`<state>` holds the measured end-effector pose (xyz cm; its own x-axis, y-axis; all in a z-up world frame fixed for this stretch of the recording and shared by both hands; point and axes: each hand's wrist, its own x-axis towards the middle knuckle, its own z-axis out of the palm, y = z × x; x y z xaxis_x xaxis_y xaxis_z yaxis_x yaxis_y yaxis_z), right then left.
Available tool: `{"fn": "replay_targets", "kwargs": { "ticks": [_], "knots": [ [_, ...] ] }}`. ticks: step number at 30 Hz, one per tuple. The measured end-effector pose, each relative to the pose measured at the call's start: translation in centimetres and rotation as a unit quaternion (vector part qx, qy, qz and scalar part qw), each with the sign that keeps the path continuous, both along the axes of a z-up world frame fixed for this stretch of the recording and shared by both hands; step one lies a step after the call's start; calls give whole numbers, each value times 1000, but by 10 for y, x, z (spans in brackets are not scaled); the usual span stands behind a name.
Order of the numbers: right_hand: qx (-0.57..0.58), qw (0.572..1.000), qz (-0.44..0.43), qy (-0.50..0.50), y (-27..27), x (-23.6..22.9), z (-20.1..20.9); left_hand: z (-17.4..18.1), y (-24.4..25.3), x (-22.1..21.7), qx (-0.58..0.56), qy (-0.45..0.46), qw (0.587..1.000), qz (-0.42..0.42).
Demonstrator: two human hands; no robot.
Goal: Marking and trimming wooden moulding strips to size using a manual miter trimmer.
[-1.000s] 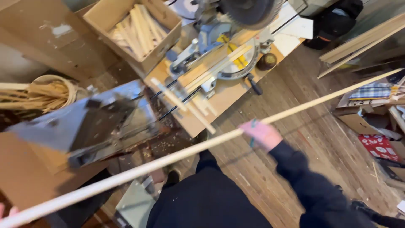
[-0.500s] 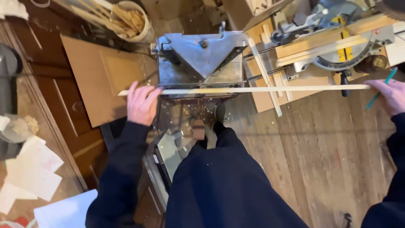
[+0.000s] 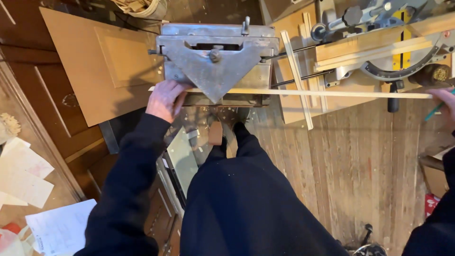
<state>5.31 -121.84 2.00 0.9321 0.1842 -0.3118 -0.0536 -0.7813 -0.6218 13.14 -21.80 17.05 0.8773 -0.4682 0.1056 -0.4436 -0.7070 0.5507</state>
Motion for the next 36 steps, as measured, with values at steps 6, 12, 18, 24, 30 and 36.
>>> {"fn": "replay_targets", "kwargs": {
  "ticks": [6,12,18,24,30,36],
  "knots": [
    [-172,969,143,-108,96,42,37,-19,14,6,82,-28,995,-50],
    [-336,920,190,-70,203,54,140,-11,5,11,77,0,996,-52],
    [-335,923,175,-66,223,52,141,-65,37,4,117,38,990,-65],
    [-299,936,151,-106,233,49,118,-79,50,-2,200,-9,977,-73],
    [-299,941,115,-110,245,47,99,-98,64,-5,243,26,968,-60],
    [-308,942,95,-92,248,40,83,-77,44,-5,302,10,950,-72]
  ]
}}
